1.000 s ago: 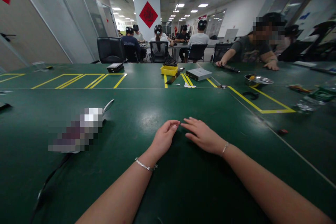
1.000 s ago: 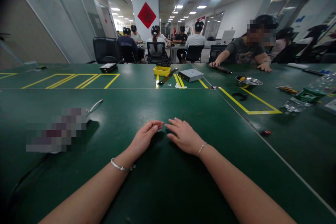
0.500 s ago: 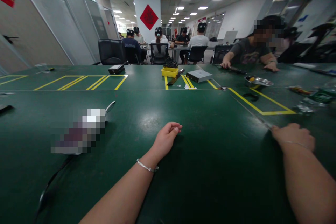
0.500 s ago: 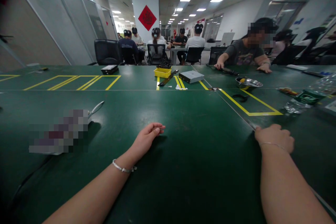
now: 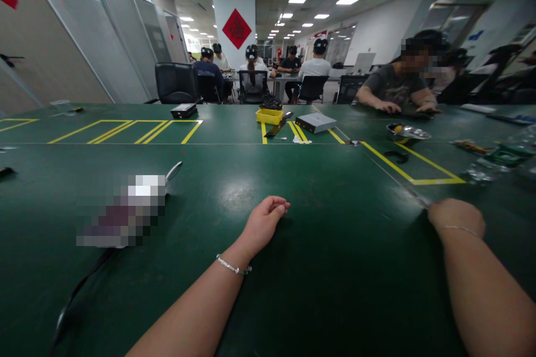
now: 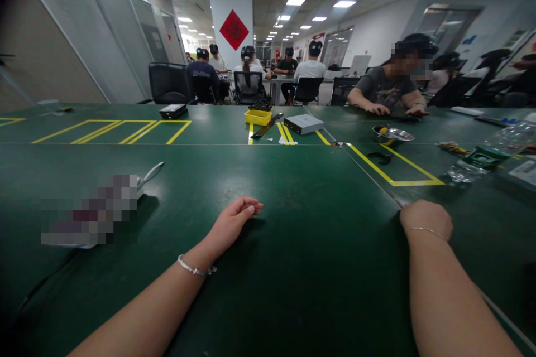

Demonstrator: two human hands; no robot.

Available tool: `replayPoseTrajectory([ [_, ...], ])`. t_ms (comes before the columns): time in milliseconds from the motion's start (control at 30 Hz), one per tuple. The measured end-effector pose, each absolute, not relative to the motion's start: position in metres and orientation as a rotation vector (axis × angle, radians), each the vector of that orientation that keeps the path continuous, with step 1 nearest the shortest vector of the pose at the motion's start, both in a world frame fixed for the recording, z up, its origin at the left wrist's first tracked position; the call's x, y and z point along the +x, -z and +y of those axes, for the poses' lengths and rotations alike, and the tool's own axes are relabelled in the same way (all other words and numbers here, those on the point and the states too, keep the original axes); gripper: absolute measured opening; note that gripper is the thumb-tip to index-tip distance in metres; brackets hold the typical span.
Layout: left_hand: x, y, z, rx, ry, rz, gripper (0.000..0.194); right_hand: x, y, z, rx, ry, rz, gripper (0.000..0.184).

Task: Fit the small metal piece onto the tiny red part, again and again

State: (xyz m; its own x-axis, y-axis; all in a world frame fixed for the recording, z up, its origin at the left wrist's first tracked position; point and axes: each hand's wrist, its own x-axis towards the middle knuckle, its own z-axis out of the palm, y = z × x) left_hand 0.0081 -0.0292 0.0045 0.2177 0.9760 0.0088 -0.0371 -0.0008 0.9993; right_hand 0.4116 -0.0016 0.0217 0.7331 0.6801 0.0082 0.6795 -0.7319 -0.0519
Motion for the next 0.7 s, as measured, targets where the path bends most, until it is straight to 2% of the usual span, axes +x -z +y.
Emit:
replayPoseTrajectory([
  [133,0.008,-0.004,-0.029,1.282,-1.07,1.025,0.017,0.387,-0.031,-0.002,-2.64,0.06,-1.306,0.024],
  [267,0.008,-0.005,-0.03,1.296,-1.055,1.039,0.017,0.309,-0.041,0.003,-2.2,0.034,-1.716,0.026],
  [500,0.009,-0.006,-0.032,1.409,-1.005,1.015,0.029,0.16,-0.029,-0.027,-1.385,-0.256,-2.144,0.019],
  [700,0.009,-0.005,-0.031,1.426,-0.967,1.052,0.017,0.153,-0.035,-0.034,-1.192,-0.579,-2.195,0.027],
])
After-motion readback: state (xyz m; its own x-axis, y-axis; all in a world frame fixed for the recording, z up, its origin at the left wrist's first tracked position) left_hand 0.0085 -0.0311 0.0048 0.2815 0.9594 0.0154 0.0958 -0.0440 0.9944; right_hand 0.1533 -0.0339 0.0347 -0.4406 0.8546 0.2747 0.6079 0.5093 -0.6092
